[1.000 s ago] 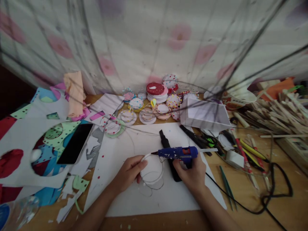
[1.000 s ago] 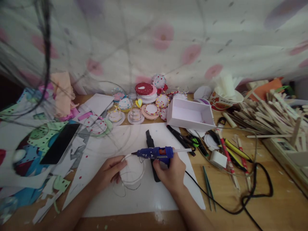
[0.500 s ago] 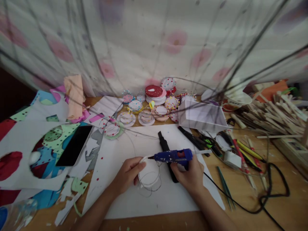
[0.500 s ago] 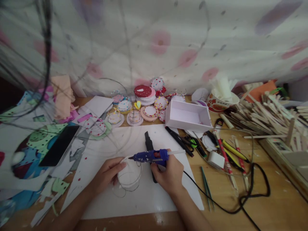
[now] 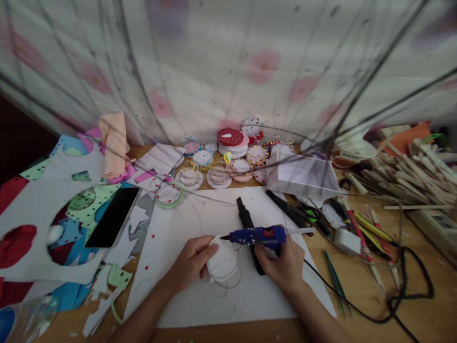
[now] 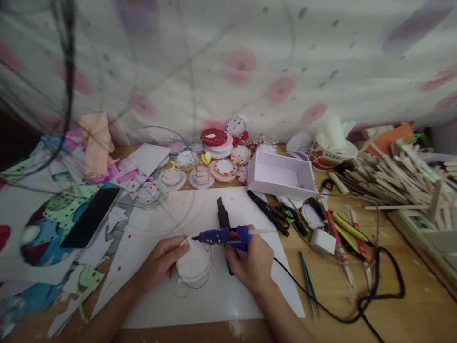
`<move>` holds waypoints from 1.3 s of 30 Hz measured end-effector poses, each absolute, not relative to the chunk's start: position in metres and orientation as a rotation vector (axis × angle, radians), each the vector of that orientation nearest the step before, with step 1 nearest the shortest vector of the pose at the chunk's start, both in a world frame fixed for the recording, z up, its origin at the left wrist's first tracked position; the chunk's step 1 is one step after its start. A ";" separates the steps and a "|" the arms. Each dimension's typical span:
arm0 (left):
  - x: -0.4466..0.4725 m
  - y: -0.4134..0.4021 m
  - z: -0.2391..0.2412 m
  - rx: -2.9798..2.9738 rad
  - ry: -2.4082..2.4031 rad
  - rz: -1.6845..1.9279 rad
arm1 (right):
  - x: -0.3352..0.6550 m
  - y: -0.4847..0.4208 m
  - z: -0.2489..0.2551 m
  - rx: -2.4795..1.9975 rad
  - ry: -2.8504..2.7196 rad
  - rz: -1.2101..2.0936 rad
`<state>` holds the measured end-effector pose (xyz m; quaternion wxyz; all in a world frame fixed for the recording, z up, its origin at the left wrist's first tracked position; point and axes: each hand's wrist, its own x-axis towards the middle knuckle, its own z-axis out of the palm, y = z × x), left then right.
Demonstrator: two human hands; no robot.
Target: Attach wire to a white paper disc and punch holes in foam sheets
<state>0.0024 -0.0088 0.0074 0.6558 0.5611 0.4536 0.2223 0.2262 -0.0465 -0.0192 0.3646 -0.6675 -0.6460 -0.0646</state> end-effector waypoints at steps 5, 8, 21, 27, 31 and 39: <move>0.002 -0.009 0.008 1.271 1.026 0.498 | 0.227 -0.047 -0.019 -1.749 -1.651 -0.164; 0.002 -0.010 0.008 1.277 1.026 0.497 | 0.227 -0.047 -0.020 -1.758 -1.655 -0.165; 0.001 -0.009 0.005 1.300 1.018 0.473 | 0.227 -0.046 -0.016 -1.713 -1.702 -0.171; 0.001 -0.009 0.006 1.303 1.023 0.477 | 0.227 -0.046 -0.016 -1.749 -1.704 -0.162; 0.001 -0.009 0.006 1.310 1.029 0.473 | 0.226 -0.047 -0.016 -1.768 -1.700 -0.161; 0.002 -0.010 0.007 1.269 1.036 0.488 | 0.226 -0.048 -0.016 -1.769 -1.705 -0.133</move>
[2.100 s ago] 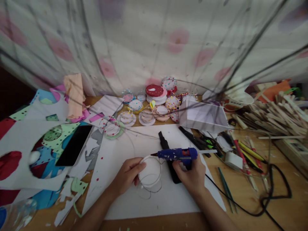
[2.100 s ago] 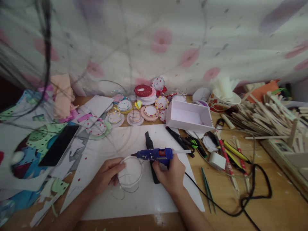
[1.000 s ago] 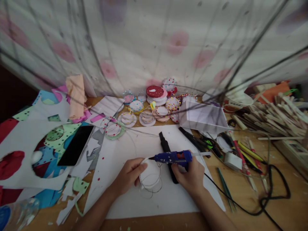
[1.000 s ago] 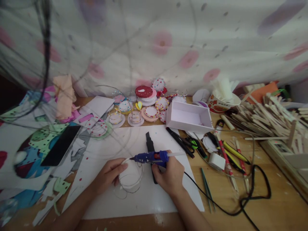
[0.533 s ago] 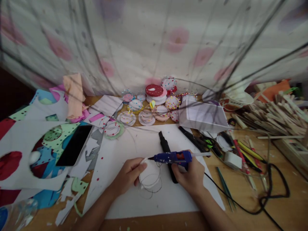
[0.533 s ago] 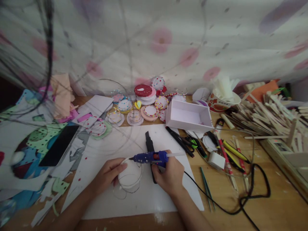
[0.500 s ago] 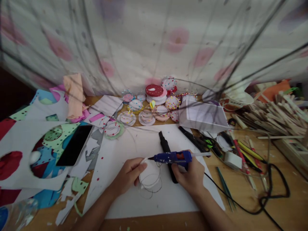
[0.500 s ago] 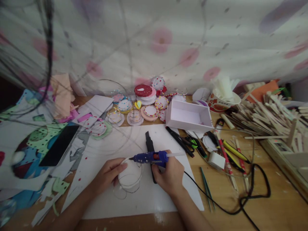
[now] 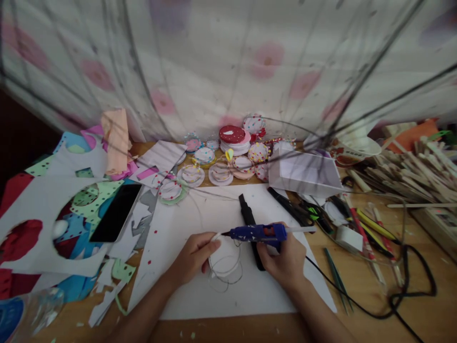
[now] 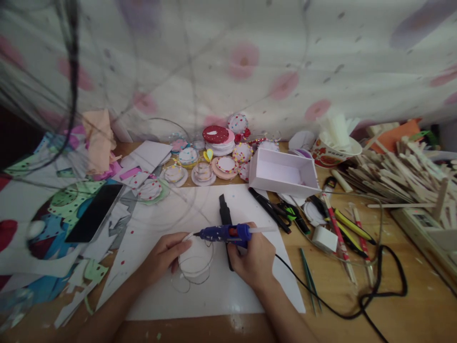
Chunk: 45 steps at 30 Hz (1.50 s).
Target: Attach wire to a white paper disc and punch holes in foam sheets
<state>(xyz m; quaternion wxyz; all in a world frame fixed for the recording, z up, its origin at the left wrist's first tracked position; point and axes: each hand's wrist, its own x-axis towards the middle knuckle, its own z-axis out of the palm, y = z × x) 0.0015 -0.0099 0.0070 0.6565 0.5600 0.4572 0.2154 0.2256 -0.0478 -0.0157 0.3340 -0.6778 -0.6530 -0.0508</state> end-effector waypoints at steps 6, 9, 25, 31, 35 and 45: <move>0.001 -0.009 0.006 1.234 1.028 0.512 | 0.226 -0.048 -0.015 -1.739 -1.729 -0.178; 0.001 -0.009 0.005 1.219 1.029 0.518 | 0.227 -0.048 -0.016 -1.736 -1.746 -0.177; 0.002 -0.010 0.008 1.231 1.032 0.524 | 0.226 -0.049 -0.008 -1.772 -1.722 -0.174; 0.002 -0.008 0.006 1.216 1.033 0.524 | 0.228 -0.049 -0.007 -1.725 -1.763 -0.208; 0.002 -0.009 0.006 1.225 1.038 0.524 | 0.230 -0.049 -0.011 -1.745 -1.755 -0.220; 0.001 -0.009 0.004 1.245 1.027 0.518 | 0.230 -0.048 -0.011 -1.687 -1.774 -0.234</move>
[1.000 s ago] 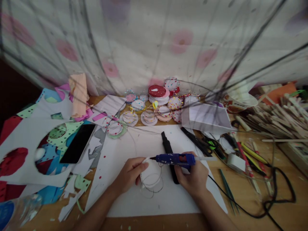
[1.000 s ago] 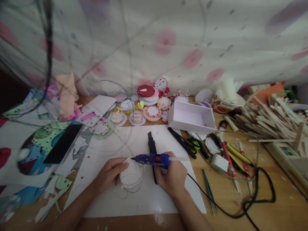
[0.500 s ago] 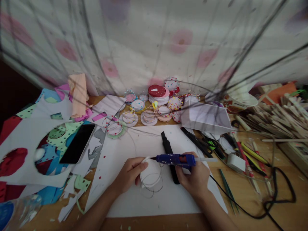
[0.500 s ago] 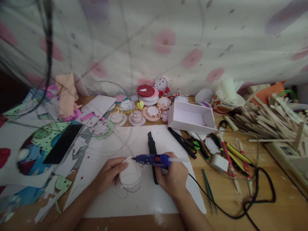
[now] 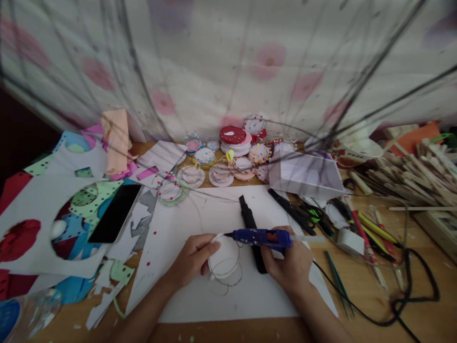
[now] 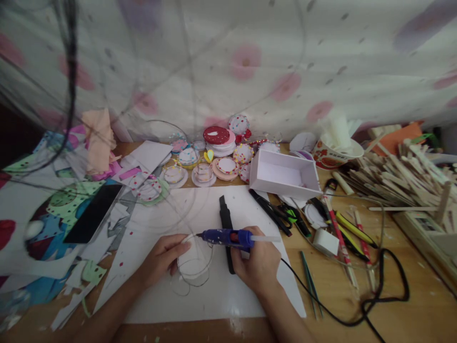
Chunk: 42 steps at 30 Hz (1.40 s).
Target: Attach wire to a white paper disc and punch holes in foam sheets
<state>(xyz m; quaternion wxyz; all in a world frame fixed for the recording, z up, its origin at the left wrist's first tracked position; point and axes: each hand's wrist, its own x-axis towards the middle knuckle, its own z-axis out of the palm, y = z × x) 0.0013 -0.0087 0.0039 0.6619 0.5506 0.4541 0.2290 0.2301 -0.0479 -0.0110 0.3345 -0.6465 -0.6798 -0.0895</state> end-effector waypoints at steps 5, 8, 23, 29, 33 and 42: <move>0.001 -0.010 0.003 1.276 1.027 0.490 | 0.228 -0.048 -0.007 -1.639 -1.790 -0.229; 0.001 -0.011 0.004 1.304 1.027 0.485 | 0.226 -0.048 -0.004 -1.662 -1.790 -0.213; 0.002 -0.010 0.005 1.293 1.029 0.486 | 0.229 -0.048 -0.004 -1.628 -1.809 -0.168; 0.001 -0.010 0.005 1.286 1.031 0.498 | 0.230 -0.048 -0.004 -1.584 -1.812 -0.165; 0.001 -0.010 0.005 1.267 1.032 0.513 | 0.233 -0.048 -0.004 -1.600 -1.779 -0.198; 0.001 -0.010 0.005 1.259 1.027 0.525 | 0.230 -0.049 -0.007 -1.613 -1.775 -0.155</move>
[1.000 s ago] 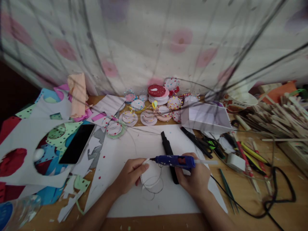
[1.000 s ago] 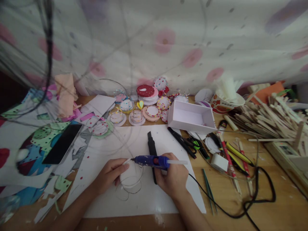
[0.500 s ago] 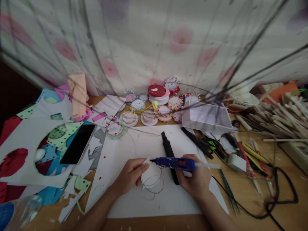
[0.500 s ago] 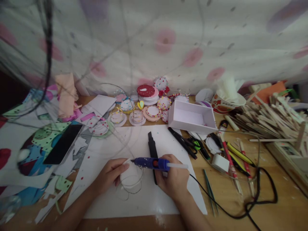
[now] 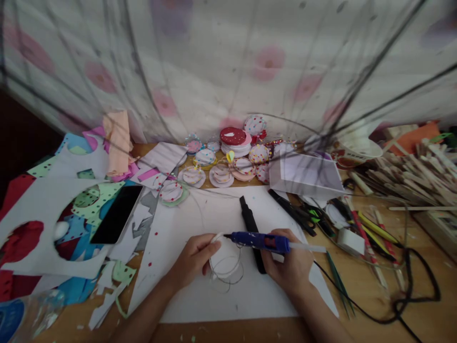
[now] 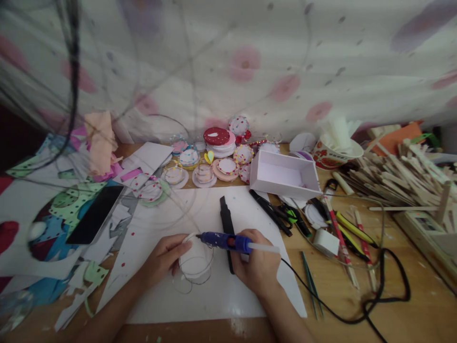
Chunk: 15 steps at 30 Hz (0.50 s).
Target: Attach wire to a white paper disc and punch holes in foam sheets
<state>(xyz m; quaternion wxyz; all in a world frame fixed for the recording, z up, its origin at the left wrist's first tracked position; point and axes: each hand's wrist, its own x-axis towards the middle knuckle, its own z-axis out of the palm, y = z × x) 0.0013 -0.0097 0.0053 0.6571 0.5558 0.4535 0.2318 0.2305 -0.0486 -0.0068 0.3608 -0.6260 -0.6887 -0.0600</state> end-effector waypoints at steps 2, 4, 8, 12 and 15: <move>0.001 -0.010 0.006 1.265 1.021 0.528 | 0.230 -0.049 -0.007 -1.612 -1.775 -0.156; 0.001 -0.009 0.006 1.272 1.020 0.527 | 0.228 -0.049 -0.007 -1.609 -1.769 -0.158; 0.000 -0.009 0.006 1.281 1.022 0.517 | 0.227 -0.049 -0.006 -1.584 -1.787 -0.152; 0.000 -0.010 0.005 1.278 1.028 0.517 | 0.229 -0.049 -0.006 -1.550 -1.783 -0.144; 0.000 -0.011 0.005 1.276 1.019 0.514 | 0.230 -0.049 -0.007 -1.553 -1.758 -0.147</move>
